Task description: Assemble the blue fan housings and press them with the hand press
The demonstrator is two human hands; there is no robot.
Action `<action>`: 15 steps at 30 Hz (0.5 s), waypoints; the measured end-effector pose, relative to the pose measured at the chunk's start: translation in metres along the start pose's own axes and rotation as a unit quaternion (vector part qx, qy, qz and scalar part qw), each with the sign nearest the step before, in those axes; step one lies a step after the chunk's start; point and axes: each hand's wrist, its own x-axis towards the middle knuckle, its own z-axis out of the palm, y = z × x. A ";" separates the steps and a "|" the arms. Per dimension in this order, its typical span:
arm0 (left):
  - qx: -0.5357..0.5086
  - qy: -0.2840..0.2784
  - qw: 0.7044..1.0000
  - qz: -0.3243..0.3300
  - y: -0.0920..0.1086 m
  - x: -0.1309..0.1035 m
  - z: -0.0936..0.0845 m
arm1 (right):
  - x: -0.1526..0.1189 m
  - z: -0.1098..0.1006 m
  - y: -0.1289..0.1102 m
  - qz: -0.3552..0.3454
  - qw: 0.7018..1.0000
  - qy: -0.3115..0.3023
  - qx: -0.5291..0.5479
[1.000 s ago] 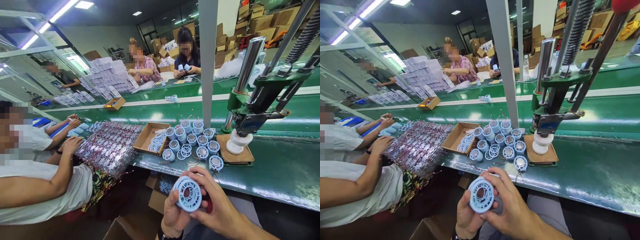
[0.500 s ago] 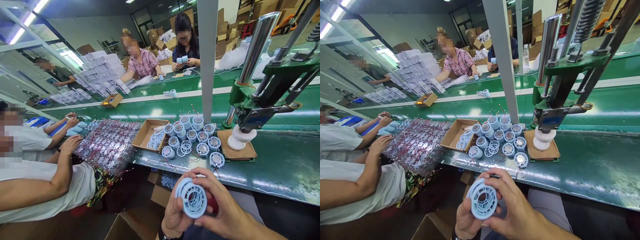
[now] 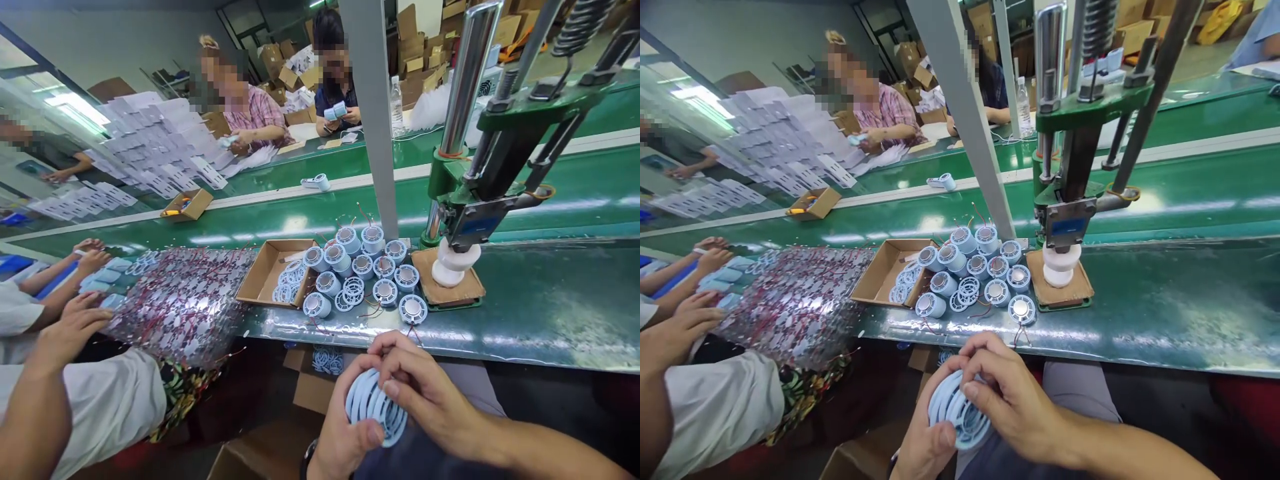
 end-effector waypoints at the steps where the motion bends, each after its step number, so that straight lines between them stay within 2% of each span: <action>1: -0.014 -0.002 1.000 -0.009 0.000 0.000 0.000 | 0.000 0.000 0.001 0.004 1.000 -0.001 0.005; 7: -0.029 -0.022 0.999 -0.008 0.000 0.005 0.006 | -0.002 0.003 0.007 0.026 0.999 0.024 0.013; 11: -0.132 -0.028 0.991 -0.008 -0.004 0.006 0.007 | -0.003 0.000 0.010 0.020 0.999 0.019 0.032; 15: -0.197 0.001 0.980 -0.034 -0.004 0.009 0.010 | -0.007 -0.008 0.009 0.023 0.998 -0.003 0.050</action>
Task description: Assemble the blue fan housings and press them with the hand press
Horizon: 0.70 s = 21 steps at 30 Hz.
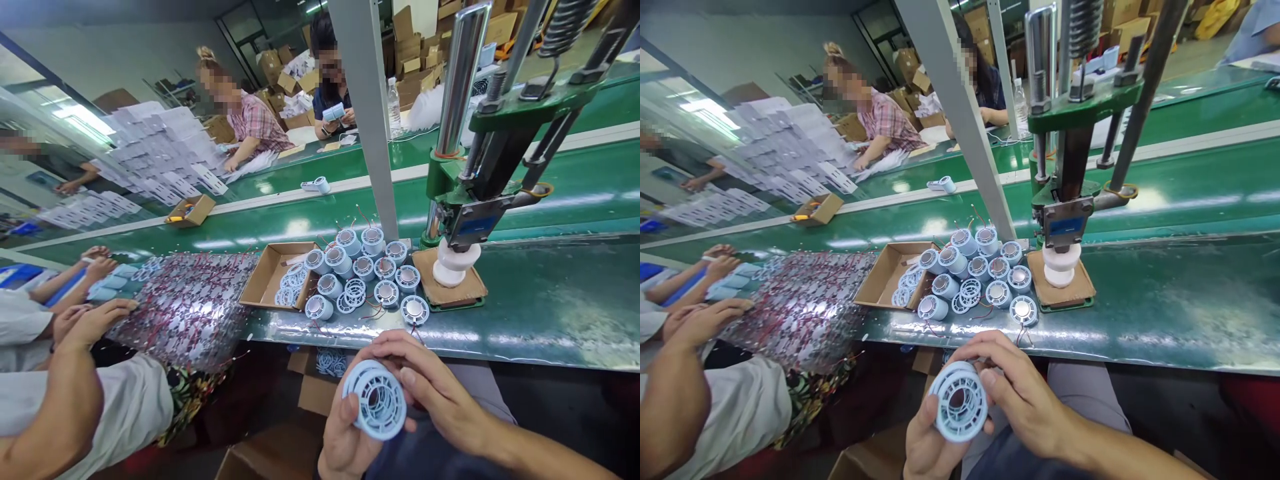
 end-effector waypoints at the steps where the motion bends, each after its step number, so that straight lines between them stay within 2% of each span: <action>1: -0.007 0.010 1.000 0.003 0.001 0.001 0.001 | -0.001 -0.001 -0.001 -0.004 1.000 -0.009 -0.005; 4: -0.015 0.024 1.000 -0.011 0.002 0.004 0.004 | -0.005 -0.002 0.000 -0.024 0.998 -0.026 -0.051; 9: -0.018 0.039 0.998 -0.040 0.000 0.005 0.005 | -0.010 0.002 0.004 -0.026 0.991 -0.007 -0.132; 21: -0.053 0.017 0.998 -0.036 -0.001 0.006 0.007 | -0.010 0.002 0.008 -0.039 0.989 0.015 -0.144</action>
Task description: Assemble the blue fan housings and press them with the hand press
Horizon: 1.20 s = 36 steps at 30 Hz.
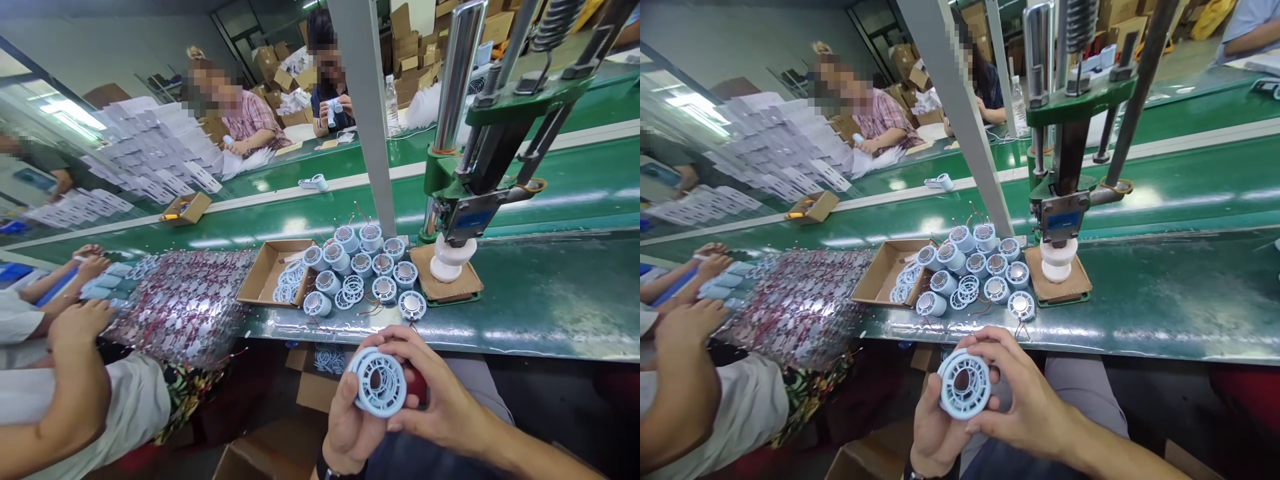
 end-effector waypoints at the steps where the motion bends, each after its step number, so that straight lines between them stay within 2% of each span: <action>1: -0.004 -0.006 1.000 -0.001 0.000 0.000 0.000 | 0.000 0.000 0.000 0.002 1.000 0.000 -0.002; 5: -0.006 -0.019 1.000 -0.011 -0.001 0.001 -0.002 | -0.001 0.001 0.001 0.004 1.000 0.000 -0.007; 15: 0.004 0.001 1.000 -0.011 0.000 -0.001 -0.002 | -0.001 0.001 0.003 0.004 1.000 0.000 0.003; 21: -0.017 -0.031 0.999 -0.007 0.003 -0.001 -0.001 | -0.002 0.001 0.004 0.009 1.000 0.006 0.005; 26: 0.017 -0.044 0.999 -0.004 0.004 0.000 0.001 | -0.002 0.000 0.004 0.011 1.000 0.005 -0.012; 30: 0.052 -0.008 0.999 0.008 0.001 -0.002 -0.007 | -0.005 0.002 0.009 0.000 0.999 0.017 -0.039; 33: 0.063 0.046 0.997 0.029 -0.003 -0.006 -0.020 | -0.010 0.006 0.016 -0.028 0.995 0.043 -0.085; 36: 0.053 0.072 0.995 0.040 -0.008 -0.009 -0.034 | -0.016 0.008 0.024 -0.049 0.991 0.054 -0.115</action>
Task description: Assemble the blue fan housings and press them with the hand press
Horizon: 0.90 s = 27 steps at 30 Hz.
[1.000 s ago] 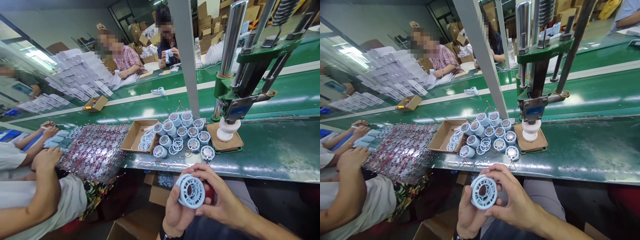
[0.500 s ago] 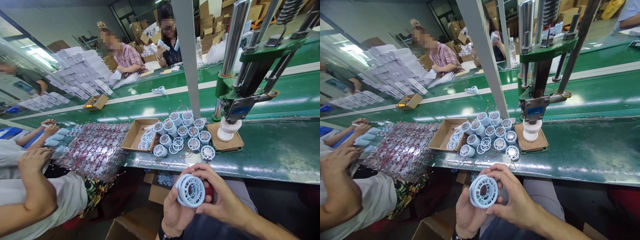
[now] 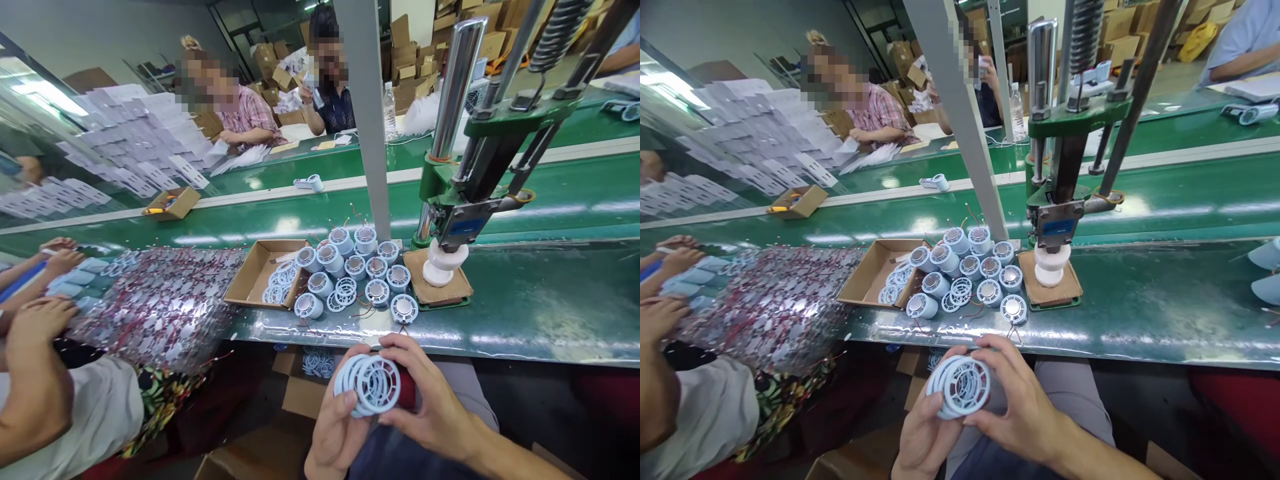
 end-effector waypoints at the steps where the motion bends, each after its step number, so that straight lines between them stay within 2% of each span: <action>1: -0.004 0.005 1.000 -0.001 -0.002 0.000 -0.004 | -0.002 0.000 0.002 -0.002 1.000 0.000 -0.004; 7: 0.003 0.050 0.999 0.006 -0.003 0.003 -0.019 | -0.016 -0.017 0.023 0.040 0.996 0.019 -0.076; 11: -0.032 0.044 0.998 -0.018 -0.002 0.005 -0.028 | -0.021 -0.030 0.037 0.088 0.980 0.043 -0.171; 13: -0.054 0.034 0.997 -0.032 -0.003 0.006 -0.032 | -0.020 -0.029 0.039 0.113 0.970 0.027 -0.216; 15: -0.056 0.031 0.998 -0.026 -0.003 0.005 -0.034 | -0.012 -0.021 0.035 0.144 0.956 -0.020 -0.253; 18: -0.037 0.054 0.998 0.003 0.001 0.001 -0.036 | 0.015 0.003 0.020 0.180 0.925 -0.116 -0.315; 20: -0.032 0.070 0.997 0.022 0.007 -0.003 -0.038 | 0.045 0.018 0.009 0.186 0.904 -0.153 -0.353; 24: -0.054 0.071 0.995 0.049 0.022 -0.012 -0.041 | 0.109 0.037 0.002 0.181 0.899 -0.148 -0.371; 27: -0.077 0.066 0.993 0.060 0.026 -0.016 -0.040 | 0.128 0.038 0.006 0.185 0.900 -0.143 -0.368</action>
